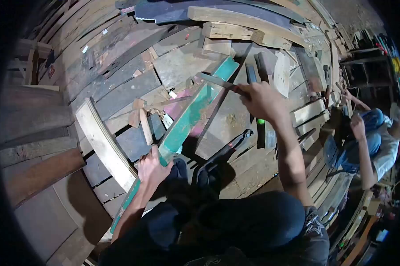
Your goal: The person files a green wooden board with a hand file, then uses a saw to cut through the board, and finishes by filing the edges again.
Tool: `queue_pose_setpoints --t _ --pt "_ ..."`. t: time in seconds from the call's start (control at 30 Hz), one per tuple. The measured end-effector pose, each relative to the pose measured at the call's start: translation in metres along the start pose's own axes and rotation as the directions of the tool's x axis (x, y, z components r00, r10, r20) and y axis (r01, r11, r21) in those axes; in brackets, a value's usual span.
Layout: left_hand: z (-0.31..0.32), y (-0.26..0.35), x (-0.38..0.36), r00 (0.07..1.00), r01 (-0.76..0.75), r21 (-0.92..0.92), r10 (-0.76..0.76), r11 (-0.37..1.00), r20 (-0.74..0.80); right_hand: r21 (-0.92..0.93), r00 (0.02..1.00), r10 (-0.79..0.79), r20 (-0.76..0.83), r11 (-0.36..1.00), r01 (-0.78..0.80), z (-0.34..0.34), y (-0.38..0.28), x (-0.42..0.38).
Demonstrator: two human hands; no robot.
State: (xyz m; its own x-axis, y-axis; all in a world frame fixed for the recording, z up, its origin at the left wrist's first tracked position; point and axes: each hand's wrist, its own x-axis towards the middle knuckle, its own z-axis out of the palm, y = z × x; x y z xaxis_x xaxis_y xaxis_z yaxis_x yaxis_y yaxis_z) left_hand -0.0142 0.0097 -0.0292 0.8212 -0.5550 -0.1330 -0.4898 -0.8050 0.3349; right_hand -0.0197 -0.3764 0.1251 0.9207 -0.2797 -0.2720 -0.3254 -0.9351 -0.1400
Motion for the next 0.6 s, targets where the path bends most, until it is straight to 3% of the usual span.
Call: queue_pose_setpoints --t 0.1,0.23,0.3,0.37,0.47,0.53,0.6 --pt "-0.005 0.001 0.005 0.992 0.064 0.004 -0.065 0.998 0.105 -0.002 0.998 0.046 0.03 0.999 -0.046 0.051 0.0 0.035" --pt "0.004 -0.003 -0.002 0.999 -0.038 0.019 0.038 0.999 0.02 0.078 0.996 0.063 0.057 0.995 -0.067 -0.018 -0.006 -0.005" --pt "-0.001 0.003 -0.003 0.999 0.009 0.049 -0.011 0.999 0.038 0.05 0.996 0.062 0.064 0.997 -0.066 -0.039 -0.007 -0.02" --pt "0.0 0.007 -0.003 0.998 0.032 0.029 -0.033 0.999 0.053 -0.003 1.0 -0.006 -0.007 1.0 0.006 -0.008 0.001 -0.002" --pt "-0.004 0.005 -0.002 0.997 0.042 0.005 -0.042 0.999 0.068 -0.002 0.998 0.049 -0.028 0.999 -0.049 0.037 -0.006 0.033" --pt "0.002 -0.002 0.0 0.998 0.016 0.007 -0.016 1.0 0.056 -0.014 0.999 0.037 0.004 0.999 -0.037 0.043 0.001 0.045" --pt "-0.006 0.009 -0.002 0.998 0.038 0.041 -0.039 0.998 0.041 0.026 0.999 0.002 -0.048 1.0 -0.001 0.007 -0.001 0.015"
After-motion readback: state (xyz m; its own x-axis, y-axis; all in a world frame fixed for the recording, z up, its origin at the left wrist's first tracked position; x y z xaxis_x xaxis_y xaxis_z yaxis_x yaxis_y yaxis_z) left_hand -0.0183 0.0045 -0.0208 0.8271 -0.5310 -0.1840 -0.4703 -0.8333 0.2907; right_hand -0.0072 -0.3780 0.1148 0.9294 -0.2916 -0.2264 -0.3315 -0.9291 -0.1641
